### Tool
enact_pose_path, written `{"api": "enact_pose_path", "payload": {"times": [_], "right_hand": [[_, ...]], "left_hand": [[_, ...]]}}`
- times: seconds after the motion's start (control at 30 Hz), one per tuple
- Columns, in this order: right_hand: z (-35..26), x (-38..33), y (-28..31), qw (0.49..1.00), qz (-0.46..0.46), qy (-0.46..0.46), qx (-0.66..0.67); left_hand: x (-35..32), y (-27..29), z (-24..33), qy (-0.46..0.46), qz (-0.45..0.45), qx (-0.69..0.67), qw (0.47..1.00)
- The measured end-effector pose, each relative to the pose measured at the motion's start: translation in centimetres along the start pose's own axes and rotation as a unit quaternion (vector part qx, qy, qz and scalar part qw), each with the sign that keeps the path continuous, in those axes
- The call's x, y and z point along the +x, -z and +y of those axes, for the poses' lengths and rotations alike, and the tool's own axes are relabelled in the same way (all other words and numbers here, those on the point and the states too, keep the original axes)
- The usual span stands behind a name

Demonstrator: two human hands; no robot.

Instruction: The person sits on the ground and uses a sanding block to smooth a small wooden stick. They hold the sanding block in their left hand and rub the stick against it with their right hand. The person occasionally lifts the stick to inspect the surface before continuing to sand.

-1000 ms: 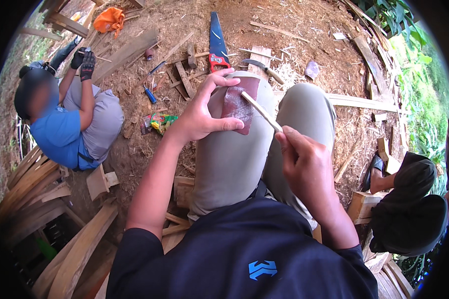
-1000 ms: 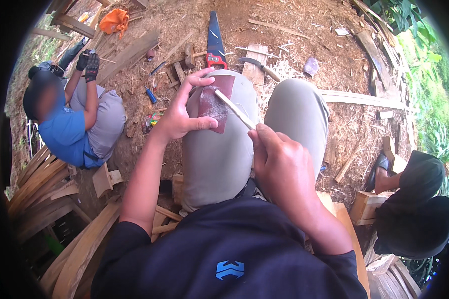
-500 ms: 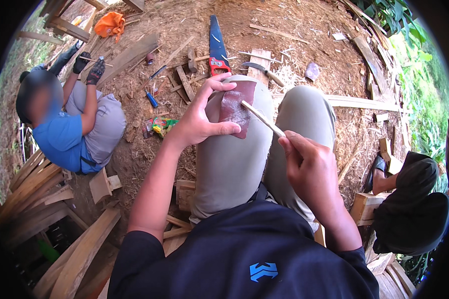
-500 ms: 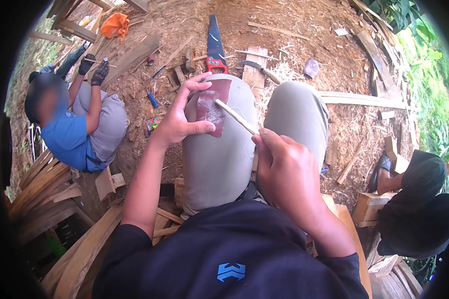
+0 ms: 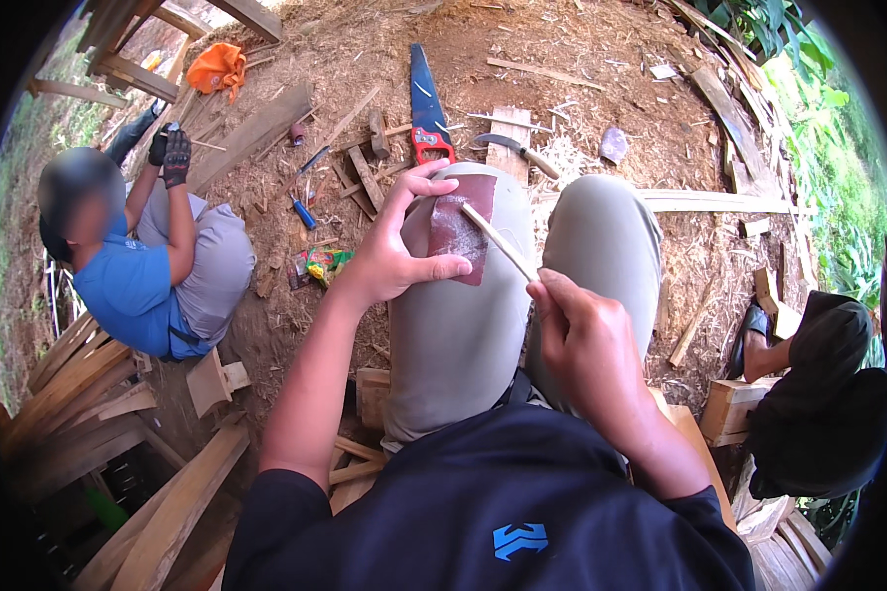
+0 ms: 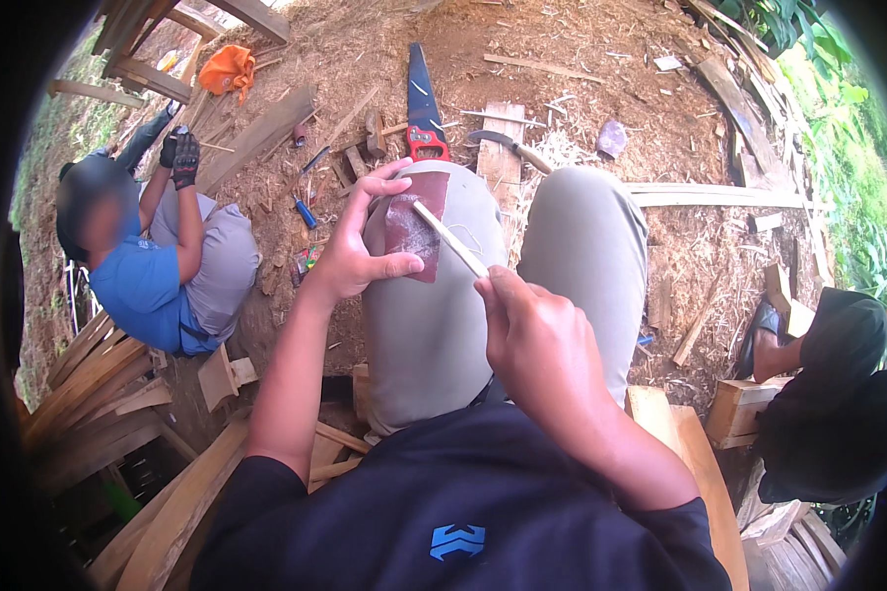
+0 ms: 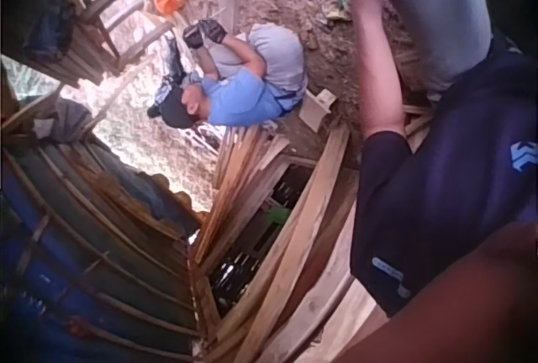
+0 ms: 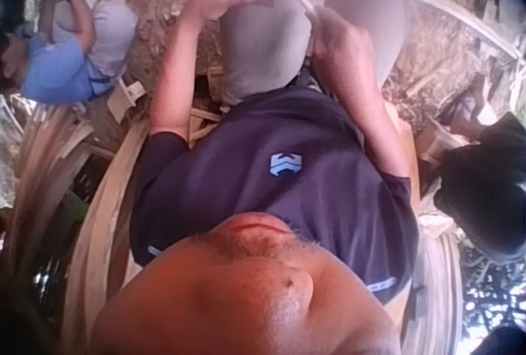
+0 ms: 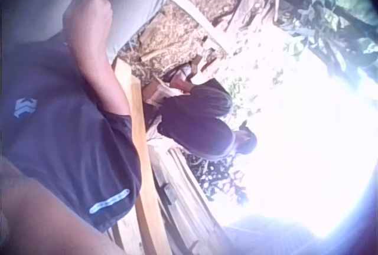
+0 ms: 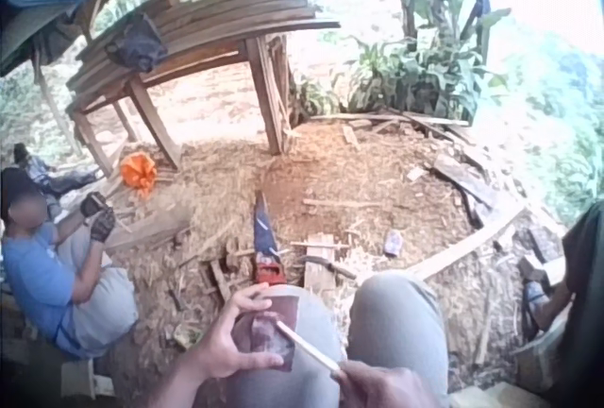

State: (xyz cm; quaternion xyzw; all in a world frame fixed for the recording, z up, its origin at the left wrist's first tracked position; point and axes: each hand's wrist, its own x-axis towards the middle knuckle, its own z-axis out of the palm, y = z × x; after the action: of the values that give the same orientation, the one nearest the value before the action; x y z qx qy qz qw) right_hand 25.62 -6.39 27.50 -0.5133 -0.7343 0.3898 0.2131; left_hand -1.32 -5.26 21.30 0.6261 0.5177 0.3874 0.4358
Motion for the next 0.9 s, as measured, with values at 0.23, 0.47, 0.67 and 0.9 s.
{"api": "enact_pose_path", "payload": {"times": [0.23, 0.47, 0.67, 0.9], "right_hand": [[0.6, 1.9, 1.7, 0.967, -0.162, -0.149, 0.129], [1.9, 1.8, 1.7, 0.965, -0.165, -0.128, 0.157], [1.9, 1.9, 1.7, 0.955, -0.191, -0.135, 0.181], [1.9, 3.7, 2.0, 0.931, -0.232, -0.172, 0.225]], "left_hand": [[0.0, -0.1, 0.2, 0.013, -0.005, -0.008, 1.0], [0.3, -0.2, 0.3, 0.003, -0.007, 0.004, 1.0], [-0.3, -0.1, 0.2, 0.002, 0.003, -0.011, 1.0], [-0.1, -0.2, 0.0, 0.008, 0.014, -0.033, 0.999]]}}
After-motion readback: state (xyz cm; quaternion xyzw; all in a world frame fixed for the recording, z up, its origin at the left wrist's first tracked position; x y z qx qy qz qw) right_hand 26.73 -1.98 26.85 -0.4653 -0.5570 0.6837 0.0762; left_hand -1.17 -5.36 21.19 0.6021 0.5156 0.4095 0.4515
